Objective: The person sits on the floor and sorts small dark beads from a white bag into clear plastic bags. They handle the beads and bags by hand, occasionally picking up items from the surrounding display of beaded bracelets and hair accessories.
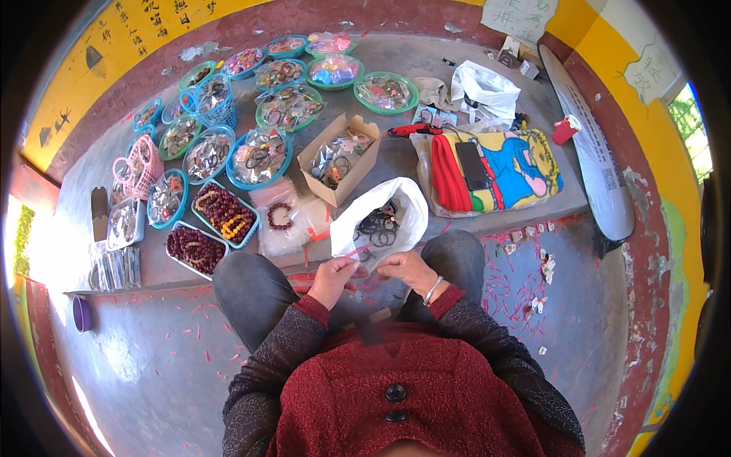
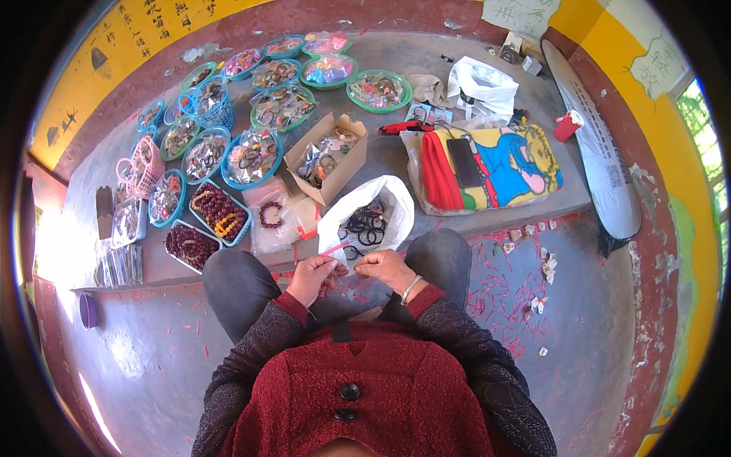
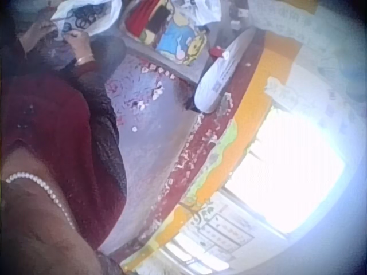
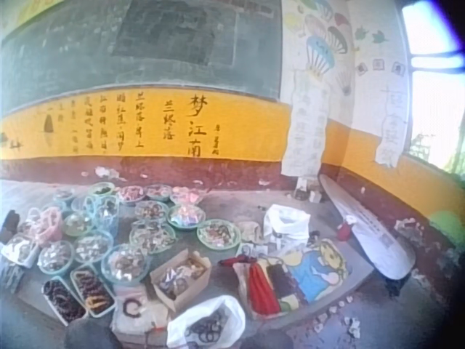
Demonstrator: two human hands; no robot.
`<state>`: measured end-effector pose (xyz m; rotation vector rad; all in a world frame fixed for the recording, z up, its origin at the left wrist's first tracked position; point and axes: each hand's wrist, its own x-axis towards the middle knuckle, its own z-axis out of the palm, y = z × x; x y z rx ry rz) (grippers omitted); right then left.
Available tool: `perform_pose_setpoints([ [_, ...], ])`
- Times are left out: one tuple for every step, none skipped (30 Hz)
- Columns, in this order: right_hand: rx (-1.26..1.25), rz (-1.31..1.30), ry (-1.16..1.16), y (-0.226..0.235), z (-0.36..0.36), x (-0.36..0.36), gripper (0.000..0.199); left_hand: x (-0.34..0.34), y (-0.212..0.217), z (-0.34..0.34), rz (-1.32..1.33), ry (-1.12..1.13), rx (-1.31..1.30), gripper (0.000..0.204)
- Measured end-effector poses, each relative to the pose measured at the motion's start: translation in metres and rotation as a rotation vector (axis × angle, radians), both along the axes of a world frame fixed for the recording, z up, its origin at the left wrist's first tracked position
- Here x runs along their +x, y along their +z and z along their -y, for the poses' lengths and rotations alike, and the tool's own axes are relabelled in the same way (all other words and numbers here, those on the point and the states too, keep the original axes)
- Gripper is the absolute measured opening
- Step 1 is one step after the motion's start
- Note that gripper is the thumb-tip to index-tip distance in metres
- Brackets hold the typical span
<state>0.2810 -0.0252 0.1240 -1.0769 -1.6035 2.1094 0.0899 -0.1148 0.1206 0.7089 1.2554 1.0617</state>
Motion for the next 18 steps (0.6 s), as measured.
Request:
perform_pose_setpoints([
  [-0.016,-0.022,-0.006,0.0022,0.0017,-0.0017,0.014,0.0005,-0.0004,0.0003,0.052,0.022,0.002,0.017],
  [-0.026,-0.028,-0.010,0.0028,0.0034,-0.0023,0.014,0.0011,-0.0003,0.0007,0.072,0.017,-0.003,0.017],
  [-0.035,-0.035,-0.014,0.0031,0.0049,-0.0027,0.014,0.0016,0.0002,0.0011,0.092,0.011,-0.009,0.016],
  [-0.044,-0.042,-0.018,0.0030,0.0060,-0.0027,0.014,0.0020,0.0006,0.0016,0.112,0.006,-0.014,0.016],
  [-0.032,-0.040,-0.022,0.0026,0.0064,-0.0025,0.013,0.0027,0.0008,0.0016,0.132,0.019,-0.021,0.016],
  [-0.020,-0.038,-0.026,0.0021,0.0066,-0.0022,0.012,0.0036,0.0010,0.0015,0.151,0.032,-0.027,0.015],
  [-0.009,-0.037,-0.030,0.0017,0.0068,-0.0021,0.012,0.0041,0.0013,0.0015,0.171,0.045,-0.034,0.015],
  [-0.052,-0.043,-0.049,0.0022,0.0069,-0.0015,0.011,0.0046,0.0030,0.0011,0.190,0.039,-0.046,0.014],
  [-0.094,-0.048,-0.067,0.0031,0.0071,-0.0009,0.010,0.0049,0.0058,0.0007,0.209,0.033,-0.058,0.013],
  [-0.137,-0.054,-0.086,0.0035,0.0072,-0.0005,0.009,0.0051,0.0072,0.0004,0.229,0.027,-0.070,0.012],
  [-0.133,-0.070,-0.092,0.0027,0.0073,-0.0007,0.008,0.0048,0.0053,0.0009,0.255,0.032,-0.068,0.012],
  [-0.128,-0.086,-0.098,0.0011,0.0073,-0.0009,0.008,0.0042,0.0018,0.0014,0.282,0.037,-0.067,0.012],
  [-0.123,-0.102,-0.104,0.0003,0.0074,-0.0011,0.008,0.0038,-0.0003,0.0018,0.308,0.042,-0.065,0.012],
  [-0.126,-0.099,-0.101,0.0003,0.0075,-0.0012,0.008,0.0037,-0.0008,0.0019,0.306,0.036,-0.064,0.012],
  [-0.128,-0.096,-0.099,0.0008,0.0076,-0.0013,0.008,0.0036,-0.0011,0.0020,0.305,0.030,-0.062,0.012],
  [-0.131,-0.094,-0.096,0.0013,0.0078,-0.0015,0.007,0.0036,-0.0014,0.0021,0.303,0.024,-0.061,0.013],
  [-0.124,-0.095,-0.093,0.0018,0.0079,-0.0018,0.007,0.0038,-0.0014,0.0022,0.308,0.022,-0.055,0.013],
  [-0.117,-0.097,-0.089,0.0023,0.0082,-0.0023,0.007,0.0041,-0.0014,0.0024,0.313,0.021,-0.049,0.014],
])
